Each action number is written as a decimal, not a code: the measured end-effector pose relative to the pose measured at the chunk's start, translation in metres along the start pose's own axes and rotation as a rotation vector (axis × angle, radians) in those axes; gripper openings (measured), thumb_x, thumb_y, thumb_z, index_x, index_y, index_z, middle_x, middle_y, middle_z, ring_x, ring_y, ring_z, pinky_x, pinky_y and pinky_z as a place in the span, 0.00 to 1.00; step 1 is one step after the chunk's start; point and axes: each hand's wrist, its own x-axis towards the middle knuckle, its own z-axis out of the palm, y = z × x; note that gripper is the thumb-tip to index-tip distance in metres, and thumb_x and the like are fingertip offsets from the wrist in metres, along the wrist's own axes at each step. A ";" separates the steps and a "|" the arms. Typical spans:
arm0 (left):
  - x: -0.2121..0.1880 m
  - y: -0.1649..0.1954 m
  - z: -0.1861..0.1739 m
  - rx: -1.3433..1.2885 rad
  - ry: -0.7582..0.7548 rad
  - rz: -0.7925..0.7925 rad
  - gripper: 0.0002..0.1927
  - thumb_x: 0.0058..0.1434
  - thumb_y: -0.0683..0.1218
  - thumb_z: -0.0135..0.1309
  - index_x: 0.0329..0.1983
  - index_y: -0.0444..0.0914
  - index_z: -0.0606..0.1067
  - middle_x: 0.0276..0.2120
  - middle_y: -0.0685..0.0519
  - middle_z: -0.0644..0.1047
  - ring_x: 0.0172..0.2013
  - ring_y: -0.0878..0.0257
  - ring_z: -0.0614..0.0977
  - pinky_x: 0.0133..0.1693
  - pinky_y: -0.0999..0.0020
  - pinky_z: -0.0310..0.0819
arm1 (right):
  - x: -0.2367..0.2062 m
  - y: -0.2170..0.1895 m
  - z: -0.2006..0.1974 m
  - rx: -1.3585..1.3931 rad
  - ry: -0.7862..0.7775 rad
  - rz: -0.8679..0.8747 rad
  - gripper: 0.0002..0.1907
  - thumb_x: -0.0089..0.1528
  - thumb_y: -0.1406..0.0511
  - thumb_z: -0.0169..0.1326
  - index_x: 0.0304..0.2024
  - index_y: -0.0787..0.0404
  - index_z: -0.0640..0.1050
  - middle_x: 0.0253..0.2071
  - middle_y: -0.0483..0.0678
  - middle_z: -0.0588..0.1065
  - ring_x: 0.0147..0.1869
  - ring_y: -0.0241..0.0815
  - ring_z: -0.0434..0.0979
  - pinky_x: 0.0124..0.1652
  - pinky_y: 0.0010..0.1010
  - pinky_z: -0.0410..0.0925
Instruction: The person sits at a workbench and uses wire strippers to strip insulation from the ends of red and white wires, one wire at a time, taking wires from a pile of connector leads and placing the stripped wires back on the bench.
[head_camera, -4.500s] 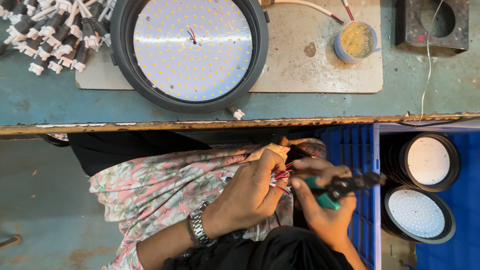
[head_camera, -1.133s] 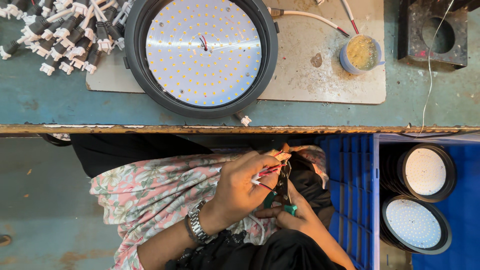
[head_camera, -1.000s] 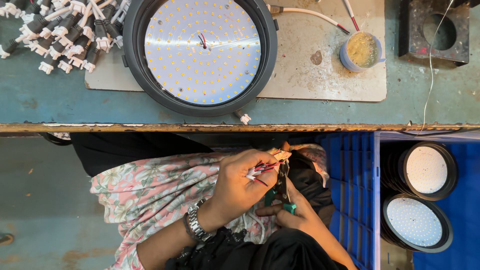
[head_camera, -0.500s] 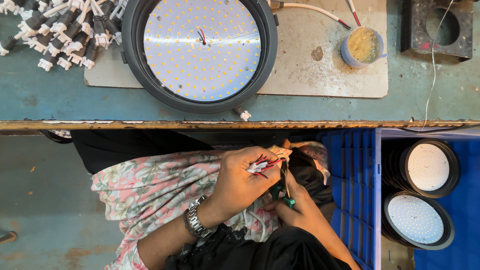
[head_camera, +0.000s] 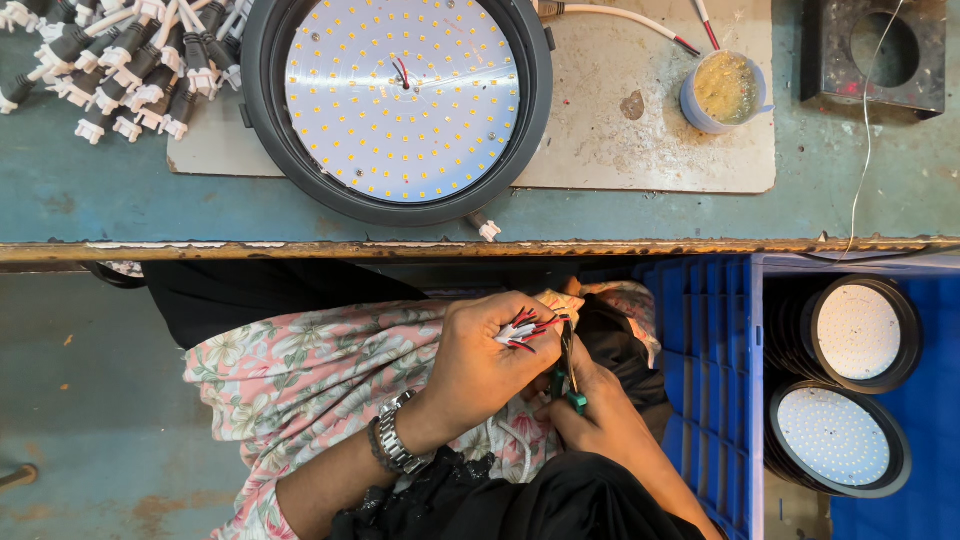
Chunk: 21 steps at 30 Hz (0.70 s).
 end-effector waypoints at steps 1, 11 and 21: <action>0.000 -0.001 0.000 0.000 0.002 -0.002 0.06 0.59 0.40 0.60 0.36 0.30 0.78 0.28 0.51 0.81 0.29 0.72 0.80 0.31 0.73 0.74 | 0.000 0.000 0.000 0.041 -0.013 0.002 0.41 0.49 0.77 0.43 0.68 0.58 0.62 0.35 0.48 0.79 0.37 0.39 0.84 0.40 0.30 0.76; -0.003 -0.001 0.004 -0.186 -0.049 -0.207 0.03 0.62 0.38 0.57 0.35 0.31 0.78 0.24 0.53 0.81 0.25 0.73 0.80 0.26 0.75 0.75 | -0.001 0.005 0.006 0.210 -0.028 0.107 0.17 0.54 0.79 0.41 0.46 0.69 0.70 0.30 0.52 0.75 0.30 0.41 0.78 0.31 0.31 0.75; 0.003 0.004 -0.003 -0.383 -0.171 -0.466 0.10 0.68 0.43 0.56 0.41 0.28 0.78 0.21 0.51 0.78 0.17 0.71 0.76 0.16 0.75 0.68 | -0.012 0.000 0.003 0.564 -0.132 0.125 0.20 0.53 0.81 0.43 0.47 0.65 0.68 0.38 0.52 0.74 0.47 0.46 0.81 0.40 0.33 0.76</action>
